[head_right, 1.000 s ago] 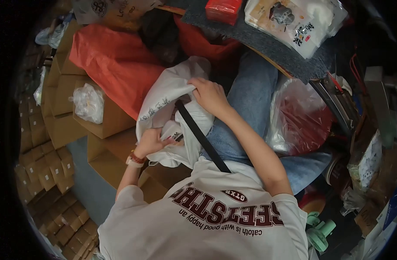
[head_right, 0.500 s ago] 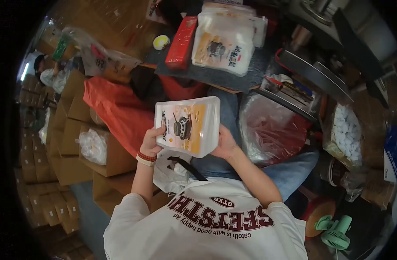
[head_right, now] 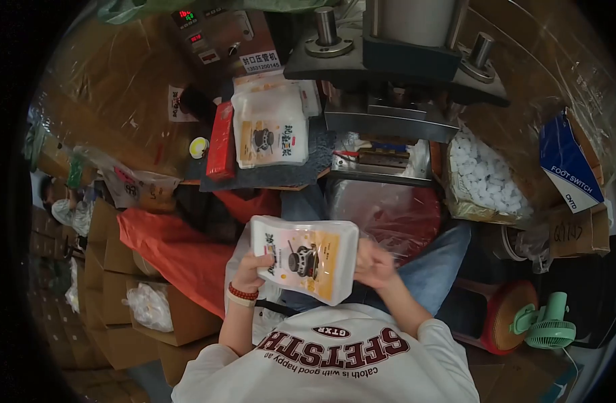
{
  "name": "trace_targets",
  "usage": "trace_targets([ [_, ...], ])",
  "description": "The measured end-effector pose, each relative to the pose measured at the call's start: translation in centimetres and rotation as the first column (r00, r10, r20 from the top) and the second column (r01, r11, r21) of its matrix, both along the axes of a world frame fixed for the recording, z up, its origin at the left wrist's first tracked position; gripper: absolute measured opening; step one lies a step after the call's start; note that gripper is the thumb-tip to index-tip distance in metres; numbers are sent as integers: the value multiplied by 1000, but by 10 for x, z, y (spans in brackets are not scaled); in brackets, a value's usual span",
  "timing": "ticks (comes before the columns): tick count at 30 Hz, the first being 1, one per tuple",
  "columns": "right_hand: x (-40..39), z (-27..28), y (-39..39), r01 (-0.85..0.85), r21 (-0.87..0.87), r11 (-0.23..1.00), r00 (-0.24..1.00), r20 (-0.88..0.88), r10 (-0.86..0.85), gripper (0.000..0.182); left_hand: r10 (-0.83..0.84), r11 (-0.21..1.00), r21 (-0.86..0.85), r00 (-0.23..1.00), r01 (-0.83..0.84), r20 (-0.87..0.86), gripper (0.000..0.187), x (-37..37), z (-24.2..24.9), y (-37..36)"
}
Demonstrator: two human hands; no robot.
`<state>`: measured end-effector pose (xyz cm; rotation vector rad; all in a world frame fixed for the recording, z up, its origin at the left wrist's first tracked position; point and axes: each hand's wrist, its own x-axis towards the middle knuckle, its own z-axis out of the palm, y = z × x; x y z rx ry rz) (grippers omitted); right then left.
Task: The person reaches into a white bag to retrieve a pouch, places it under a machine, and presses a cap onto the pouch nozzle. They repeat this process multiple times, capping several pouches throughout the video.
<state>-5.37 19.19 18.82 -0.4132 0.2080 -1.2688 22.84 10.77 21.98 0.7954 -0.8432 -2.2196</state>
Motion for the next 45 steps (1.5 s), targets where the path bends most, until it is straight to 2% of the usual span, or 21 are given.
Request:
trace_targets([
  [2,-67,68,21,200,-410,890,923,-226,-312,36,90,987,-128,994,-98,-64,63,2,18,-3],
  [4,-143,136,70,550,-581,600,394,-453,-800,32,95,969,-222,992,-112,-87,67,13,21,-13],
  [5,-172,178,90,595,-714,369,-45,-488,-872,31,89,971,-215,992,-106,-86,67,13,22,-17],
  [6,-224,197,119,632,-764,132,-406,-472,-782,29,100,959,-257,992,-118,-82,67,11,25,-24],
  [7,-270,221,139,575,-816,63,-662,-509,-550,28,112,946,-296,991,-130,-78,67,9,26,-29],
  [10,-418,256,178,454,-699,552,-859,-508,64,30,117,951,-287,993,-118,-20,74,-2,31,-41],
  [14,-483,254,187,476,-386,791,-878,-269,397,28,103,908,-414,991,-60,83,73,-16,47,-52],
  [18,-416,259,167,443,-633,635,-816,9,578,28,93,737,-668,963,105,254,55,-16,67,-58],
  [22,-482,221,182,502,-545,672,-808,-18,589,29,70,668,-710,930,224,360,42,-9,81,-58],
  [26,-417,244,169,490,-542,682,-721,188,667,32,198,301,-888,888,348,415,40,-1,91,-55],
  [28,-337,260,151,402,-651,644,-905,-176,387,27,319,-66,-886,851,459,417,34,4,100,-56],
  [29,-285,269,135,374,-682,629,-922,-348,171,25,314,-58,-884,849,463,424,34,2,105,-51],
  [30,-210,274,109,336,-696,634,-858,-504,-98,22,381,-258,-848,855,464,352,30,-3,112,-45],
  [32,-137,268,80,243,-464,852,-648,-731,-213,18,442,-578,-672,870,464,221,16,-12,126,-34],
  [34,-97,255,57,-40,-411,911,-629,-698,-343,18,379,-683,-608,908,405,178,13,-18,138,-30],
  [36,-86,237,19,-385,-453,804,-165,-823,-543,26,298,-813,-487,947,319,123,7,-21,147,-25],
  [39,-21,159,-58,-447,-592,671,358,-806,-472,46,205,-896,-383,975,224,90,7,-28,153,-18],
  [40,-5,140,-70,-550,-453,701,439,-871,-219,48,215,-898,-366,969,245,121,8,-27,153,-15],
  [41,12,121,-83,-647,-294,703,453,-890,45,50,213,-903,-355,970,242,121,8,-25,153,-16],
  [42,22,123,-94,-828,16,560,293,-839,457,52,216,-892,-377,967,250,133,8,-23,153,-21],
  [45,41,142,-117,-812,42,583,225,-898,377,48,296,-830,-445,942,335,158,9,4,150,-46],
])
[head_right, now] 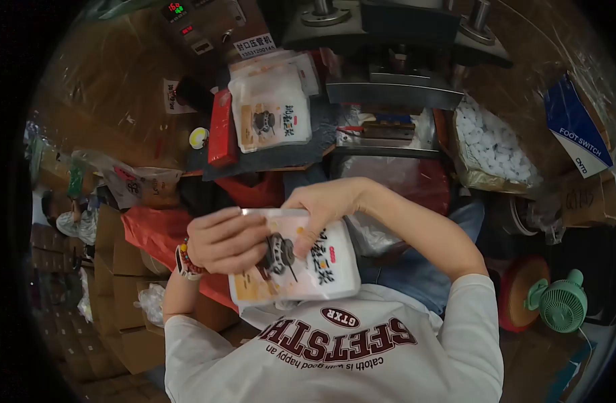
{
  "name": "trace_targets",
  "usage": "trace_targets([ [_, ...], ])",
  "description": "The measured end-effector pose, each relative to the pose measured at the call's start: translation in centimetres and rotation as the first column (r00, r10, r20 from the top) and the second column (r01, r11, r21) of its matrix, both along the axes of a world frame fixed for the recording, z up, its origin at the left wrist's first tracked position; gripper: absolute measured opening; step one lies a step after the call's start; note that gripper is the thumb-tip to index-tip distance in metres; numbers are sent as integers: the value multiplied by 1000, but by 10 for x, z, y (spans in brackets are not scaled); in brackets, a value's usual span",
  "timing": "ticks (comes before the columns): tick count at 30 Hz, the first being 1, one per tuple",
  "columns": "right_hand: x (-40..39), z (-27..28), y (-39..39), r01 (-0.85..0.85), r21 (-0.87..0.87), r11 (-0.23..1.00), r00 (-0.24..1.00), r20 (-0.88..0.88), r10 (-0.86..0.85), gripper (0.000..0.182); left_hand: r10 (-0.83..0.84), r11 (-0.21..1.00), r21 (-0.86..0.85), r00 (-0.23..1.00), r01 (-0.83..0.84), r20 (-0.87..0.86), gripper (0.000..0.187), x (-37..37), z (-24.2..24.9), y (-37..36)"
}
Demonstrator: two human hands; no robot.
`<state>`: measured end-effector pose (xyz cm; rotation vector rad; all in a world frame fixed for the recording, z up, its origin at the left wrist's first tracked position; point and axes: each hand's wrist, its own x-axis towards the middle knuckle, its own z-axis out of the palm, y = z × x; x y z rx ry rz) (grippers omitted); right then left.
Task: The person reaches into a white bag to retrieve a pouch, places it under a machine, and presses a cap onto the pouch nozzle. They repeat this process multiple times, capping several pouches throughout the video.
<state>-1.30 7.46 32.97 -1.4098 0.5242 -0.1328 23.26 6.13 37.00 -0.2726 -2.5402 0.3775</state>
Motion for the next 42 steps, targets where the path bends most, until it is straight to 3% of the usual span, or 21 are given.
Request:
trace_targets([
  [3,14,13,-43,206,-326,923,974,-21,-225,49,260,946,-191,965,-264,-45,14,29,-16,-45],
  [5,21,16,-88,172,-694,699,903,-173,-394,56,487,843,-272,873,-463,22,25,37,-22,-76],
  [7,31,13,-121,-18,-938,347,776,-232,-587,59,578,785,-303,815,-540,45,37,37,-28,-99],
  [9,33,11,-140,-68,-931,360,735,-291,-613,58,658,753,-145,738,-642,152,50,28,-30,-115],
  [10,34,8,-149,-118,-909,399,686,-365,-629,58,652,750,105,757,-653,51,57,13,-35,-119],
  [11,31,-5,-161,-112,-921,373,696,-341,-632,63,659,745,101,751,-660,44,57,-6,-40,-121],
  [14,22,-9,-167,-148,-896,419,708,-392,-587,67,666,706,385,742,-595,-74,57,-38,-49,-133],
  [16,13,5,-154,-163,-881,445,632,-439,-638,69,690,510,451,661,-733,295,60,-45,-41,-150],
  [19,12,5,-149,-149,-889,433,510,-445,-737,67,696,614,378,701,-693,155,55,-38,-48,-170],
  [21,18,-6,-156,-136,-907,398,472,-412,-779,63,772,525,350,607,-775,187,55,-44,-49,-170],
  [22,23,-18,-158,-120,-945,304,446,-325,-834,56,827,440,324,518,-837,216,55,-49,-51,-166],
  [23,24,-29,-160,-107,-973,207,418,-233,-878,49,839,465,289,521,-836,158,50,-49,-60,-168],
  [24,21,-35,-159,-114,-971,210,442,-239,-864,49,852,439,293,497,-849,164,50,-47,-64,-167],
  [26,8,-50,-151,13,-999,-48,582,47,-812,40,767,621,234,642,-748,17,47,-44,-74,-163],
  [27,6,-57,-148,12,-999,-43,603,41,-797,40,783,600,238,622,-764,19,47,-44,-76,-164],
  [29,7,-71,-143,52,-957,-287,583,262,-769,36,734,672,184,678,-717,-40,49,-44,-78,-165],
  [32,16,-62,-148,72,-985,-159,518,173,-837,34,703,704,152,712,-694,-4,52,-37,-78,-183],
  [35,18,-56,-157,48,-994,-102,509,113,-853,35,678,677,196,704,-710,211,48,-32,-68,-199],
  [38,23,-55,-154,-11,-998,-62,468,50,-882,45,480,754,399,852,-522,207,43,-26,-67,-205],
  [40,31,-60,-147,-45,-997,-68,436,42,-899,43,709,582,289,648,-760,277,39,-34,-72,-182],
  [42,36,-67,-140,-80,-993,-86,410,46,-911,42,727,648,190,673,-738,136,38,-23,-101,-172],
])
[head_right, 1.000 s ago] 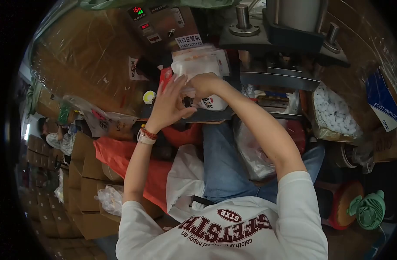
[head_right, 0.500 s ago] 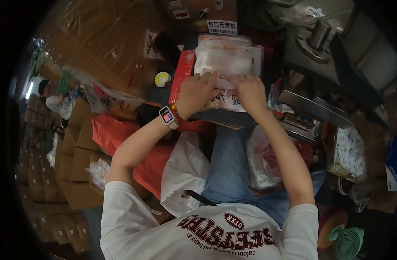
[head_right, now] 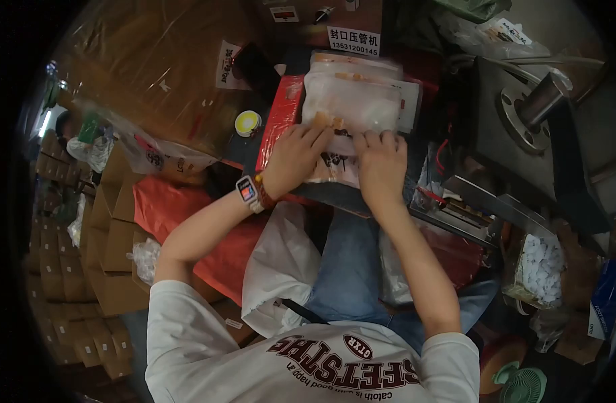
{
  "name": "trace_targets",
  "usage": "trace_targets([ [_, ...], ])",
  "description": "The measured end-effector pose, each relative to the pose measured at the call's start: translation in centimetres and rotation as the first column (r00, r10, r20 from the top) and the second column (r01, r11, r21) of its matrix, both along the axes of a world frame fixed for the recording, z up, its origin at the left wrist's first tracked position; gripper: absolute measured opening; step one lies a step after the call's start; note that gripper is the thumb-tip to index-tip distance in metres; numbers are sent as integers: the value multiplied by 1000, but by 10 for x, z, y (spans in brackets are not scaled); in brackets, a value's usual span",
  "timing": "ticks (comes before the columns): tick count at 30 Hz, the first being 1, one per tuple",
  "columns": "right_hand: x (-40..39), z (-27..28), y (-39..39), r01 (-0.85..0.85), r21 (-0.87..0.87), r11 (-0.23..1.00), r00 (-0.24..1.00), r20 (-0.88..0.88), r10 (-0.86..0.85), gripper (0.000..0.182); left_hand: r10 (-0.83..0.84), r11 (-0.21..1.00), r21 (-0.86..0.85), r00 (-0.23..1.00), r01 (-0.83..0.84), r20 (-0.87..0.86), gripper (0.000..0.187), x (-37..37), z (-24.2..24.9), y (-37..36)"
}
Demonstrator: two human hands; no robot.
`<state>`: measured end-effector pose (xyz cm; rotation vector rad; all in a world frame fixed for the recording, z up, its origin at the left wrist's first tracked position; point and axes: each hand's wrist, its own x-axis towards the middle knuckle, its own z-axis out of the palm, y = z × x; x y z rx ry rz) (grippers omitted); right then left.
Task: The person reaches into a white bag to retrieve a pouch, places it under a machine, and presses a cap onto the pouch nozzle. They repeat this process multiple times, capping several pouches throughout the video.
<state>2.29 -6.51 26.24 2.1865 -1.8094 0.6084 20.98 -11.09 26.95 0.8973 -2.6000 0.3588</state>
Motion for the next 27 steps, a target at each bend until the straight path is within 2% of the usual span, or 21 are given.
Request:
trace_targets([
  [1,2,-10,4,4,-123,992,1000,-10,-5,42,-32,980,-195,999,30,-4,38,2,-5,2],
  [2,5,-19,10,4,-241,970,1000,-22,-10,43,-41,980,-195,999,39,-3,38,0,-11,7],
  [4,7,-26,10,27,-235,972,1000,2,-28,42,130,910,-406,987,-82,93,39,-6,-16,17],
  [5,6,-27,8,16,-249,968,1000,7,-15,42,233,890,-431,962,-150,144,44,-11,-23,20],
  [8,-7,-30,-16,-44,-251,967,999,2,46,43,313,857,-474,934,-201,171,46,-20,-24,11],
  [9,-13,-30,-29,-96,-239,966,995,0,99,44,308,859,-472,936,-197,170,46,-25,-24,5],
  [11,-15,-24,-48,-100,-238,966,994,9,106,47,442,844,-422,874,-330,201,49,-37,-18,-19],
  [12,-12,-21,-51,-81,-242,967,995,31,92,48,399,899,-268,899,-347,177,52,-38,-13,-26],
  [13,-11,-15,-49,-55,-248,967,996,53,70,50,385,902,-279,907,-330,171,52,-36,-8,-27],
  [14,-9,-12,-44,-33,-259,965,998,51,48,50,323,936,-166,945,-311,46,55,-32,-2,-29],
  [15,-6,-9,-35,7,-313,950,989,140,38,53,265,961,-53,960,-270,-86,58,-30,3,-31],
  [16,-7,-6,-24,52,-366,929,973,228,36,57,277,959,-23,954,-282,-117,63,-29,8,-31],
  [17,-8,-6,-6,-3,-388,922,967,235,102,56,255,964,-39,959,-262,-121,63,-33,11,-30],
  [19,-7,-13,45,-160,-394,905,913,289,287,48,363,930,-48,931,-364,-32,63,-38,18,-26],
  [21,-24,-14,111,-362,-325,874,882,182,434,38,300,952,-41,949,-305,-98,63,-54,20,-22],
  [23,-60,-16,162,-297,-369,881,911,168,377,32,207,978,1,964,-210,-167,63,-72,8,-14],
  [24,-87,-12,181,-180,-402,898,938,204,279,29,173,985,22,968,-172,-184,62,-80,-6,-11],
  [25,-117,-6,201,12,-382,924,953,285,106,24,191,981,2,963,-194,-193,62,-85,-15,-7],
  [26,-152,-6,208,187,-491,851,925,380,16,19,212,977,37,947,-210,-242,61,-89,-24,-2],
  [27,-185,-2,216,448,-445,775,808,573,-138,18,227,974,73,930,-215,-288,59,-90,-26,-2],
])
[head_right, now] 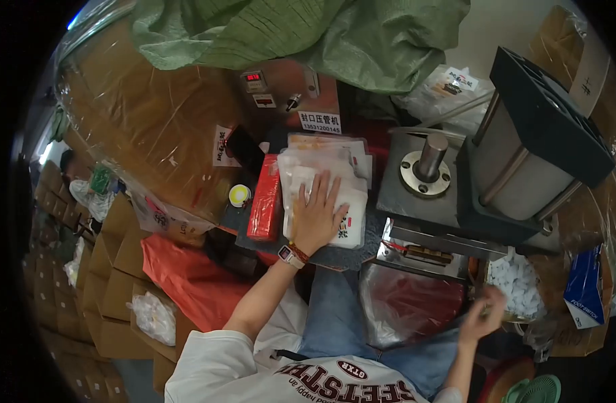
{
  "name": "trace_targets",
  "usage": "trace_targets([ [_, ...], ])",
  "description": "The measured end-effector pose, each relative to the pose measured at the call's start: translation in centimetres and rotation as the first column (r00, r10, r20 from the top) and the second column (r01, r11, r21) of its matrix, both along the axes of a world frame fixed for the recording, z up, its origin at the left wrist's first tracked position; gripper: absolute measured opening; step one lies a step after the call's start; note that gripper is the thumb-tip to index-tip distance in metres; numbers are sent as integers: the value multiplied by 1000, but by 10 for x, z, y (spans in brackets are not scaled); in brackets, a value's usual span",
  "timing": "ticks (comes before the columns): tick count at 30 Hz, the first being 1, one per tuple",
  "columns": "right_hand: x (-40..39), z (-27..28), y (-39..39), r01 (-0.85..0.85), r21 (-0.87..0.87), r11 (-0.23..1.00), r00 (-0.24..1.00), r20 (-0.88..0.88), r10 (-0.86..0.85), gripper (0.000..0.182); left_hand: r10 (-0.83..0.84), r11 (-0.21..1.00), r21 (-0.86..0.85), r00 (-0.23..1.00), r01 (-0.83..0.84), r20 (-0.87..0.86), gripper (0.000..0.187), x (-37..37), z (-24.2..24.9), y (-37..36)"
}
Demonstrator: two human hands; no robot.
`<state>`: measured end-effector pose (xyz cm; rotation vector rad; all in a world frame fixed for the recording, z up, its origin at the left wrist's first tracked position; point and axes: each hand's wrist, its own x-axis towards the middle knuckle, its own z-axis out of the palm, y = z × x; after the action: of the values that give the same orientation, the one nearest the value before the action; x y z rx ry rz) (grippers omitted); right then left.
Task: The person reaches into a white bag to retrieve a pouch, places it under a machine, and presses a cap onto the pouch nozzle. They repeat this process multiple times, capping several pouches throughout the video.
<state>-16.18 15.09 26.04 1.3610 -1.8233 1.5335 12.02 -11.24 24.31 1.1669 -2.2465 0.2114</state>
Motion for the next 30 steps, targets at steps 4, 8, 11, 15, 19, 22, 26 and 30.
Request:
trace_targets([
  [4,-101,6,17,280,502,819,960,-136,-244,26,21,1000,-3,1000,-21,-15,58,0,-9,3],
  [8,-107,-2,10,263,676,688,956,-278,-92,33,30,992,-126,995,-18,91,57,8,6,34],
  [11,-109,-3,13,281,640,715,941,-332,-72,32,-53,999,8,997,53,63,56,8,3,82],
  [15,-93,7,18,149,374,915,989,-43,-144,30,-75,996,57,993,70,90,47,18,-34,118],
  [19,-23,10,32,-134,175,975,904,425,48,27,-164,984,71,986,161,42,46,30,-34,131],
  [22,44,-6,45,-576,40,817,466,837,287,30,-197,969,148,980,198,-23,50,31,-19,135],
  [26,81,-24,58,-840,-80,537,165,905,393,30,44,827,537,932,168,-359,41,13,4,162],
  [30,58,18,57,-800,-249,546,95,846,524,25,189,719,522,593,460,-783,32,-11,20,197],
])
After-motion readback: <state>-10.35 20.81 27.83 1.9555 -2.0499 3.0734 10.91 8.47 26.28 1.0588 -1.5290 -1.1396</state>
